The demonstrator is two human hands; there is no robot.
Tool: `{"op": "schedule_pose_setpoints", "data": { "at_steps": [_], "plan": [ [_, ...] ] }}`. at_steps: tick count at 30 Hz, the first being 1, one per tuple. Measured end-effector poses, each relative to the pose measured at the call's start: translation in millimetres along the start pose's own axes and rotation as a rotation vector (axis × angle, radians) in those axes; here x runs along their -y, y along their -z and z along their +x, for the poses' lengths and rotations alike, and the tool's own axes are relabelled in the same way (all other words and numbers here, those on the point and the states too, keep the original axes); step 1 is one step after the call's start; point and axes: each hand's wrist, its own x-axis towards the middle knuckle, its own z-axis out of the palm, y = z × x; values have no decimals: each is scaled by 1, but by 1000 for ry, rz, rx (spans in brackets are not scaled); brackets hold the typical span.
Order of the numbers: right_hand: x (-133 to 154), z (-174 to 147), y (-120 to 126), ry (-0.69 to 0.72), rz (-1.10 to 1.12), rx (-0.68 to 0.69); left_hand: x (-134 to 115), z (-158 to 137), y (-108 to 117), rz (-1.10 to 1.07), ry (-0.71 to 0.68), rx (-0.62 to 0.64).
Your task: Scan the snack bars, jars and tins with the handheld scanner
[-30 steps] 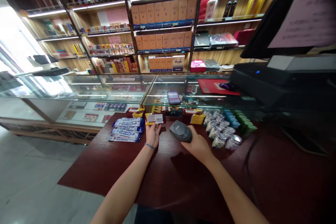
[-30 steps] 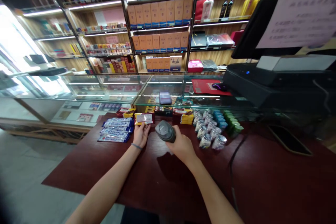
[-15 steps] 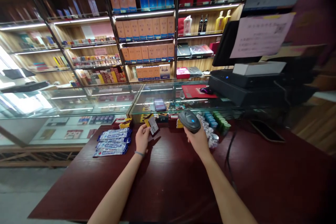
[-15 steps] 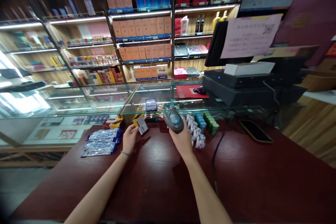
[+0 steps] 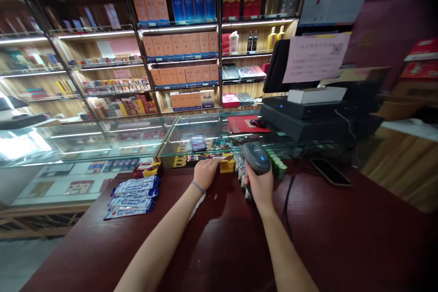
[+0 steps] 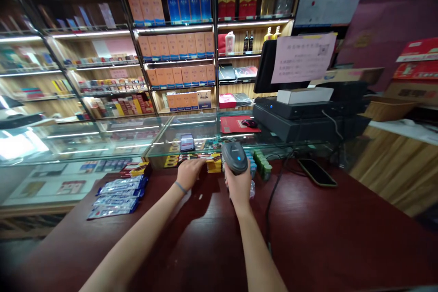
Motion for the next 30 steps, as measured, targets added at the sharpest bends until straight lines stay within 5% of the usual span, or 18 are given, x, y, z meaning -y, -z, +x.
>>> {"op": "schedule_pose_setpoints", "data": {
  "at_steps": [4, 9, 26, 30],
  "plan": [
    [3, 2, 1, -36, 47, -19, 0, 7, -21, 33, -135, 16],
    [8, 2, 3, -51, 109, -36, 5, 13, -34, -220, 129, -24],
    [0, 7, 7, -42, 25, -2, 17, 15, -49, -376, 332, -9],
    [-1, 6, 5, -39, 28, -2, 17, 15, -48, -224, 163, 21]
  ]
}}
